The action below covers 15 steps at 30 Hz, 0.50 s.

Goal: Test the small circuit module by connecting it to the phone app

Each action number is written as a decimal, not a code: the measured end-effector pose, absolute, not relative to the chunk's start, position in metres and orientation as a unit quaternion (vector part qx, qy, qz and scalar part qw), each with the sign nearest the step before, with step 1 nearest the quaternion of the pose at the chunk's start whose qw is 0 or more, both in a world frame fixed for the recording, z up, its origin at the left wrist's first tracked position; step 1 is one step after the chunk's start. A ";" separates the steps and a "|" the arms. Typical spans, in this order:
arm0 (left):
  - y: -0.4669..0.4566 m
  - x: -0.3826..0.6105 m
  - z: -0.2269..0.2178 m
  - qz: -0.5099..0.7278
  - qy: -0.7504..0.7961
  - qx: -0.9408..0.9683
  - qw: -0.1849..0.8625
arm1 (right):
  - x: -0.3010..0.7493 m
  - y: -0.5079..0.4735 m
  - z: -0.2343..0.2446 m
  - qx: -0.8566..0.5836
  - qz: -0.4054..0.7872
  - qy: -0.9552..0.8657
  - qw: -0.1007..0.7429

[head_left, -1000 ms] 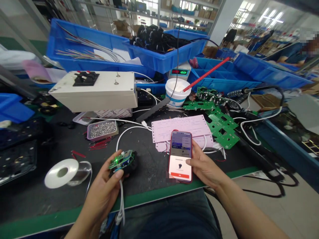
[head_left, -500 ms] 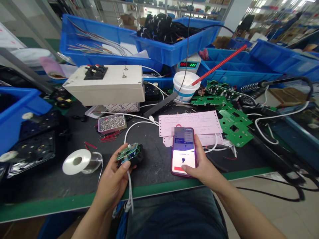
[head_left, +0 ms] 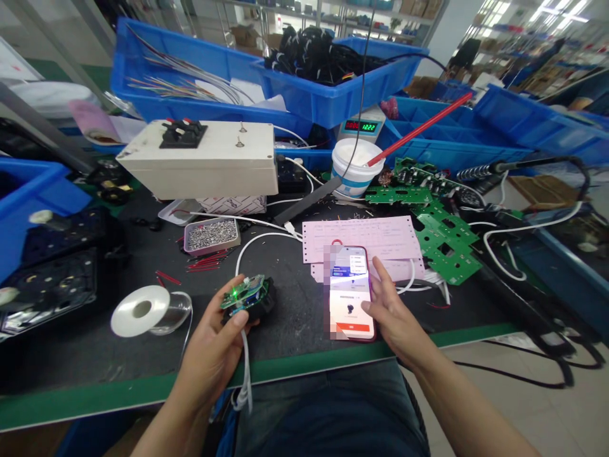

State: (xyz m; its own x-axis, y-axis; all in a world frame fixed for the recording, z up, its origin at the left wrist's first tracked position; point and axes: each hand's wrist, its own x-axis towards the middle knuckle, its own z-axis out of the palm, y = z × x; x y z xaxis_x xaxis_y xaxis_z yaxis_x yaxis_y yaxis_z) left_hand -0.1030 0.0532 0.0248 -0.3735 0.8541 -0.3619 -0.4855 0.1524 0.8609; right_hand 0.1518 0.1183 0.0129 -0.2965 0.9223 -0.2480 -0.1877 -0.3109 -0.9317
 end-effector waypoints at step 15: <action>0.053 -0.104 0.022 0.628 0.534 0.175 0.538 | 0.150 0.132 0.013 -0.475 0.655 -0.431 0.399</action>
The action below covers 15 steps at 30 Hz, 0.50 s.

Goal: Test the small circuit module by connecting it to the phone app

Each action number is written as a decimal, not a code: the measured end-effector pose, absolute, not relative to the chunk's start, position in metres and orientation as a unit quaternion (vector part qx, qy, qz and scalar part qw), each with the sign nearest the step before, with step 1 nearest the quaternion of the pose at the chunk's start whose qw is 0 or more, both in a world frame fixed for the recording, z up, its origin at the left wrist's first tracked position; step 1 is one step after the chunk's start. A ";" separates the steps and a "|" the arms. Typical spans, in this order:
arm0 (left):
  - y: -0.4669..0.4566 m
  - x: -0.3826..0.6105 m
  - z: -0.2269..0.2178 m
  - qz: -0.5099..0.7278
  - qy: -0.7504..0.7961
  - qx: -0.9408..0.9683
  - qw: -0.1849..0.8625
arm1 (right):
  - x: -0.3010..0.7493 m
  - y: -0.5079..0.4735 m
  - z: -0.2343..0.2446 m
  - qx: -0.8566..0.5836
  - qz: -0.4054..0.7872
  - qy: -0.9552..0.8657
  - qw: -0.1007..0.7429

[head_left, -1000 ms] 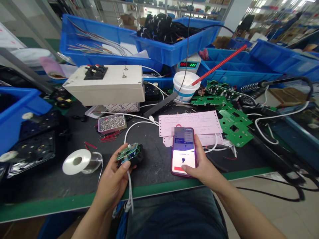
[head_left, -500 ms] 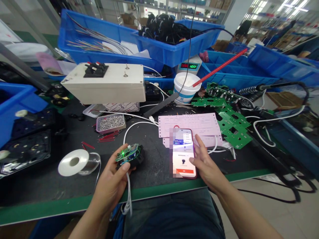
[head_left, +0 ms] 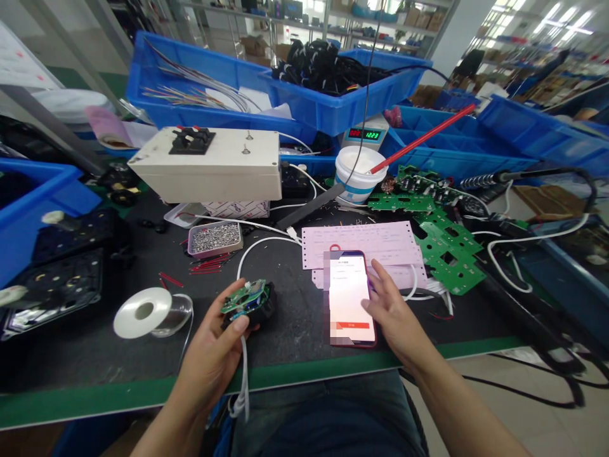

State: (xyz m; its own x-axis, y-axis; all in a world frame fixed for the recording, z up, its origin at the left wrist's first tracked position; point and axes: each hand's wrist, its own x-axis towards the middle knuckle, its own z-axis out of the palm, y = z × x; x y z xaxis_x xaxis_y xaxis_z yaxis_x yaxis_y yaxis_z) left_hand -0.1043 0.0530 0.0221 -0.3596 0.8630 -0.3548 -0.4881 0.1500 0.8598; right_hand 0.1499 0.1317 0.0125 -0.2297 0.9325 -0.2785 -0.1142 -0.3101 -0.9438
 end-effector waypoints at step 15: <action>0.054 -0.104 0.021 0.632 0.535 0.170 0.534 | 0.157 0.129 0.017 -0.427 0.670 -0.503 0.340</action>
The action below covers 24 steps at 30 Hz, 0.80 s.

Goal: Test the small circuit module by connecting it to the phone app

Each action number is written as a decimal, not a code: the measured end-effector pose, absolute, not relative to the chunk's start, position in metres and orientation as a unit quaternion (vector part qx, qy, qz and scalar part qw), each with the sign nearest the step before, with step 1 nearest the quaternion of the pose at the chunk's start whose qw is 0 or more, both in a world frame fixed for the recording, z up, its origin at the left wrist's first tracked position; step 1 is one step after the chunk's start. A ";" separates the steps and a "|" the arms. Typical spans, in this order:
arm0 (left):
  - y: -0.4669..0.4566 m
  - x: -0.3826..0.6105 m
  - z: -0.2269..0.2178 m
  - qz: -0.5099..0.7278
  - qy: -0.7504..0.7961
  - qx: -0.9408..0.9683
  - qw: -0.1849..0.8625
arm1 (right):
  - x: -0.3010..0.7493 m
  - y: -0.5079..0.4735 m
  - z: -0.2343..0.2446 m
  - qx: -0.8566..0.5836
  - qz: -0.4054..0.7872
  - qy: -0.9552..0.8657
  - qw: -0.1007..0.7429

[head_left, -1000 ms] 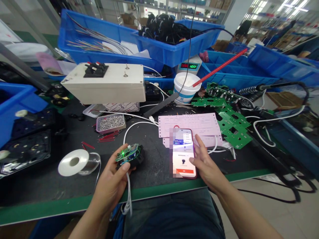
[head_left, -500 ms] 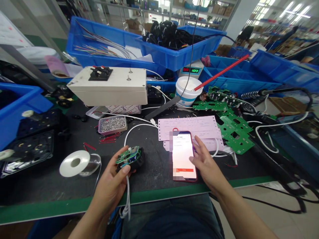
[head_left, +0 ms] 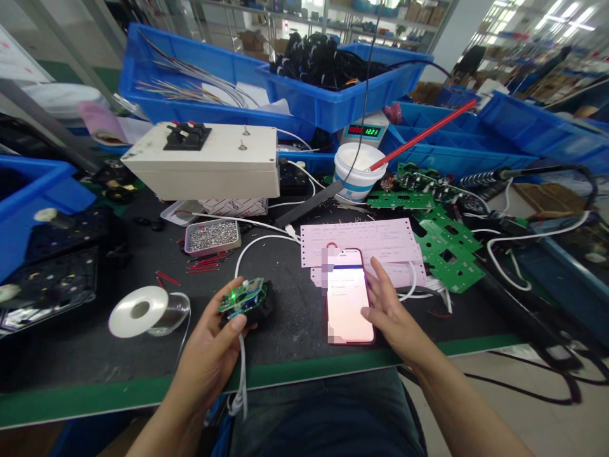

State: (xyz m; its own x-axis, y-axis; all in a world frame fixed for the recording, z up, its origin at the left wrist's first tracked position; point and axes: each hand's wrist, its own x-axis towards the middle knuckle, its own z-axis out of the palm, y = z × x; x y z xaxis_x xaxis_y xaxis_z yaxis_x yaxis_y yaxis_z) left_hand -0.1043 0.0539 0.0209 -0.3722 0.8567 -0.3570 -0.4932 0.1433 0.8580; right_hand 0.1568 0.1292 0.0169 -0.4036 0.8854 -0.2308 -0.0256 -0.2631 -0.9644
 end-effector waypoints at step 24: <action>0.051 -0.104 0.019 0.632 0.528 0.182 0.537 | 0.153 0.128 0.008 -0.471 0.650 -0.452 0.390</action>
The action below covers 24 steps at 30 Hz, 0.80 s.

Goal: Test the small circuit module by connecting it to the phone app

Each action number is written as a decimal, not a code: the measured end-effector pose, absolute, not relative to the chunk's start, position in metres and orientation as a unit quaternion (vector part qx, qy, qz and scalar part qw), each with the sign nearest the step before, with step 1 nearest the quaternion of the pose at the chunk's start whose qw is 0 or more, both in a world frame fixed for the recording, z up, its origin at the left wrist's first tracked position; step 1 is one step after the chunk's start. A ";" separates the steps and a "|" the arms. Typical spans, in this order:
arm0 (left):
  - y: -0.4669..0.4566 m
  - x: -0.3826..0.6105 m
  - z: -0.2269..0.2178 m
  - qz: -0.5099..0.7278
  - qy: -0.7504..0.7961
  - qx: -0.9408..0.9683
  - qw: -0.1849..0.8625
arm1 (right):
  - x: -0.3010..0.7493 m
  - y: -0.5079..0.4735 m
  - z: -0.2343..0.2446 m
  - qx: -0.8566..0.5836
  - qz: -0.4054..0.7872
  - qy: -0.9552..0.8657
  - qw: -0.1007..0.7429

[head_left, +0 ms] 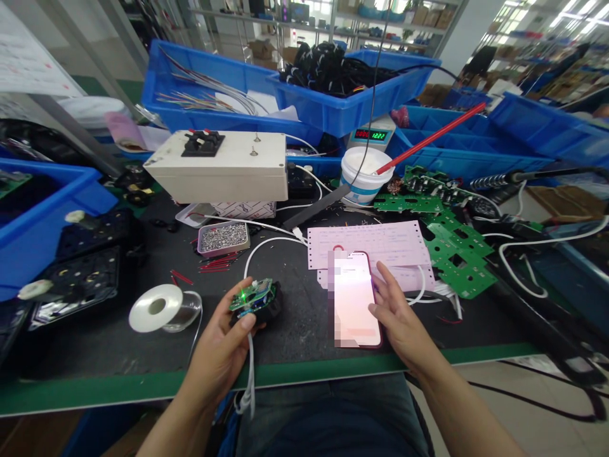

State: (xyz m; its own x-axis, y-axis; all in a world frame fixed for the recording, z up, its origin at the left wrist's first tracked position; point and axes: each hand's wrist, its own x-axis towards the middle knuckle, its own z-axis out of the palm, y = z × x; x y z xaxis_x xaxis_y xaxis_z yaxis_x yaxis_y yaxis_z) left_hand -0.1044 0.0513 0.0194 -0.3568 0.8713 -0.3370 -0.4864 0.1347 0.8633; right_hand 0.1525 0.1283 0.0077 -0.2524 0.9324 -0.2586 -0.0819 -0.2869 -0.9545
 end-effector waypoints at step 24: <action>0.051 -0.104 0.020 0.631 0.524 0.187 0.541 | 0.152 0.127 0.008 -0.473 0.643 -0.459 0.391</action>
